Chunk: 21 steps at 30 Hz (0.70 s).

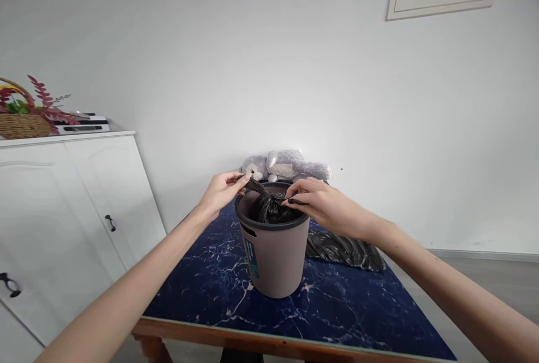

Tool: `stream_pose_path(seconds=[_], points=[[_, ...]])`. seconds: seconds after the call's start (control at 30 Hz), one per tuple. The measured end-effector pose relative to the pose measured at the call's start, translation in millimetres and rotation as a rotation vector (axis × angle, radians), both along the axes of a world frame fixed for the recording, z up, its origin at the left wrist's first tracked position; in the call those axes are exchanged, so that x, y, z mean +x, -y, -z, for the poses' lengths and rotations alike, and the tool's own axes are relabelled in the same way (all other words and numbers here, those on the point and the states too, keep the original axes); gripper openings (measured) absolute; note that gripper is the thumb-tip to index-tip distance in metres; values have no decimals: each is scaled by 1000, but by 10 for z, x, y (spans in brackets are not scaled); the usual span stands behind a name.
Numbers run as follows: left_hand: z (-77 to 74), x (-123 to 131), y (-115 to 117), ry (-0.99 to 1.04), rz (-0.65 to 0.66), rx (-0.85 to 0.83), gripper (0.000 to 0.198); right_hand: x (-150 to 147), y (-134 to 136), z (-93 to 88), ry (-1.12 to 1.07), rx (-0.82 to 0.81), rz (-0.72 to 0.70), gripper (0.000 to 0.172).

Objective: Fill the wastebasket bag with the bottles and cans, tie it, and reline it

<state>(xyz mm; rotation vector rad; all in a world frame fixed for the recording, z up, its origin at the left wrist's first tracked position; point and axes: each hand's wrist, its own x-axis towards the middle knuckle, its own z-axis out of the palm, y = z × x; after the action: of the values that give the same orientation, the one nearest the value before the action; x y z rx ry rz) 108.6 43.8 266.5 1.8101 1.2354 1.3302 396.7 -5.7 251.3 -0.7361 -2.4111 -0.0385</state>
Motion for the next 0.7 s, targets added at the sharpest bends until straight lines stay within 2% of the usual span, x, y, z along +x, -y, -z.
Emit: stream_pose_path(seconds=[0.07,0.17,0.23,0.3,0.37,0.53,0.7], points=[[-41,30,65,123,68,-79,51,-9,40,-16,-135,-147,-65,33],[-130,135,185,265,240,-220,49,-85,80,-63,-367,-448,-137,38],[-173,213,254,300,336,-267,48,-156,84,-95,-515,-627,-159,42],[-195,272,308,291,365,-251,47,-214,74,-115,-622,-720,-169,43],[-206,300,352,213,356,-191,46,-240,59,-121,-654,-709,-158,41],[-229,247,406,-118,305,-34,42,-180,17,-77,-550,-509,-88,44],[-161,77,362,-225,242,-24,46,-100,-48,19,-465,-409,34,45]])
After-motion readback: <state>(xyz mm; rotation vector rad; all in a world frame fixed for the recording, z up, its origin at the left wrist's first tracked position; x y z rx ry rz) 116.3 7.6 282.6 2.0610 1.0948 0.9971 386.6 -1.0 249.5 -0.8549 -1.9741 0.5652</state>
